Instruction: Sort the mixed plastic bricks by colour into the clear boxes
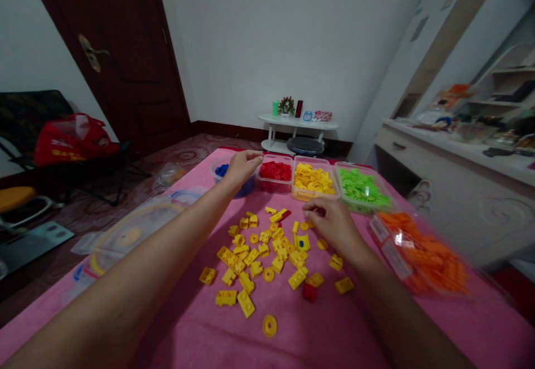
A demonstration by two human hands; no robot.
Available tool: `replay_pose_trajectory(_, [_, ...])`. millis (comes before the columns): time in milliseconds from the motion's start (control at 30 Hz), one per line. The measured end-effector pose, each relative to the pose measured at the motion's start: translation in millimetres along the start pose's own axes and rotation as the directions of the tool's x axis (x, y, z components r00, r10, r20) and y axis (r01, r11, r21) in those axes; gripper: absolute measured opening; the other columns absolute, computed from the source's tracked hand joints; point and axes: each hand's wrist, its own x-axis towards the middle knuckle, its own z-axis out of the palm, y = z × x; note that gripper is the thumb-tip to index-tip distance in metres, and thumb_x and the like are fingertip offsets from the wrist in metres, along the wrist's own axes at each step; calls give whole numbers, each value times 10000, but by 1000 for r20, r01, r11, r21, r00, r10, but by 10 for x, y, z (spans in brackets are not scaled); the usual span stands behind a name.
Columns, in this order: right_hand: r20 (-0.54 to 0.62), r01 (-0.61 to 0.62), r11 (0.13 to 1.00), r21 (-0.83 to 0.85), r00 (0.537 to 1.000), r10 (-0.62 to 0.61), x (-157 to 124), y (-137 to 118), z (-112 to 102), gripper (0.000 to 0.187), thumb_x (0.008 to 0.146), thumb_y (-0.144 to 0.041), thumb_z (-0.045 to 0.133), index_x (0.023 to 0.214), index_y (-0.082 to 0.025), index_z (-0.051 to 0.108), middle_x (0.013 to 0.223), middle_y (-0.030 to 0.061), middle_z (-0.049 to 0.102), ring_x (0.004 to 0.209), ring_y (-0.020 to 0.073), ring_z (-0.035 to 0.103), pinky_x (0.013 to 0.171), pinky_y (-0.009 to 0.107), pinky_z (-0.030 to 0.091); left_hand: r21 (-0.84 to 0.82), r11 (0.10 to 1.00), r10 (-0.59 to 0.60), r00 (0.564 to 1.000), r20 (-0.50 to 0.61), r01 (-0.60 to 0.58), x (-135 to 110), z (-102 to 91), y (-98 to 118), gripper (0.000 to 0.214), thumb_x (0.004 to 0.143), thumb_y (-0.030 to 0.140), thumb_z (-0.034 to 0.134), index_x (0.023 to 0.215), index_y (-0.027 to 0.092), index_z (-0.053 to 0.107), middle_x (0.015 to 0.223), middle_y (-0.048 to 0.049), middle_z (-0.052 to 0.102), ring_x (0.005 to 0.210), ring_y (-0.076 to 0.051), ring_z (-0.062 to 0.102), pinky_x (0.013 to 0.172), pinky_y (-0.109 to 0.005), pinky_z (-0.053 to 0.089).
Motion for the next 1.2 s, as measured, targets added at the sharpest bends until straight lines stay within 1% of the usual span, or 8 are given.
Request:
replay_pose_trajectory(233, [235,-23,992,-128,971,52,-59,-30,-17,182,721,-159,517,763,-178,693,737,23,684,655,141,597,567,217,388,418,847,86,860,503,-329,-744,414,-54,139,716,233,622,781,186,735,783,-67,699,723,-191,604,691,-267,412])
replay_pose_trajectory(367, [418,-11,961,-275,899,129,-140,-286,-181,120,662,-192,608,744,-210,693,680,0,657,592,126,552,497,214,290,534,781,55,887,458,-324,-894,560,-231,145,633,276,727,767,219,729,774,-89,672,791,-233,600,738,-294,406])
replay_pose_trajectory(633, [476,45,882,-470,854,210,-228,-609,-248,33,670,-192,642,689,-204,666,656,-7,631,560,106,497,490,242,230,604,764,-15,930,368,-226,-903,541,-260,132,695,210,646,796,215,730,845,-98,665,838,-233,595,771,-304,409])
replay_pose_trajectory(833, [609,177,819,-545,756,241,-488,-744,-169,295,527,-380,769,719,-182,666,738,62,647,648,184,565,507,256,292,500,847,-15,933,361,-179,-883,451,-263,63,658,189,649,677,200,708,762,-80,673,821,-218,587,765,-289,406])
replay_pose_trajectory(900, [616,232,803,-549,762,201,-544,-751,-152,195,609,-316,697,737,-175,658,768,79,651,678,195,575,535,266,309,378,921,-31,946,324,-100,-856,429,-254,43,666,202,642,648,183,677,701,-62,658,730,-191,587,693,-268,413])
replay_pose_trajectory(1000, [609,243,845,-476,785,118,-521,-706,-225,62,639,-233,607,668,-178,613,705,55,634,624,171,550,518,263,295,-21,976,-202,941,271,216,-807,368,-177,61,682,213,619,667,153,611,654,-43,630,578,-134,564,538,-209,387])
replay_pose_trajectory(1133, [633,-107,993,-48,766,113,-339,-540,-366,134,644,-286,612,639,-187,522,573,-2,565,488,117,490,447,220,299,-469,585,-418,741,525,662,-750,244,-33,157,719,261,529,818,146,570,732,-65,639,578,-142,600,435,-172,357])
replay_pose_trajectory(1200, [577,-329,885,329,812,88,-251,-426,-365,190,697,-358,593,739,-195,504,590,-12,562,467,111,494,444,213,342,-490,471,-392,672,629,733,-748,216,-13,224,742,318,510,869,145,572,750,-65,633,572,-140,594,417,-170,348])
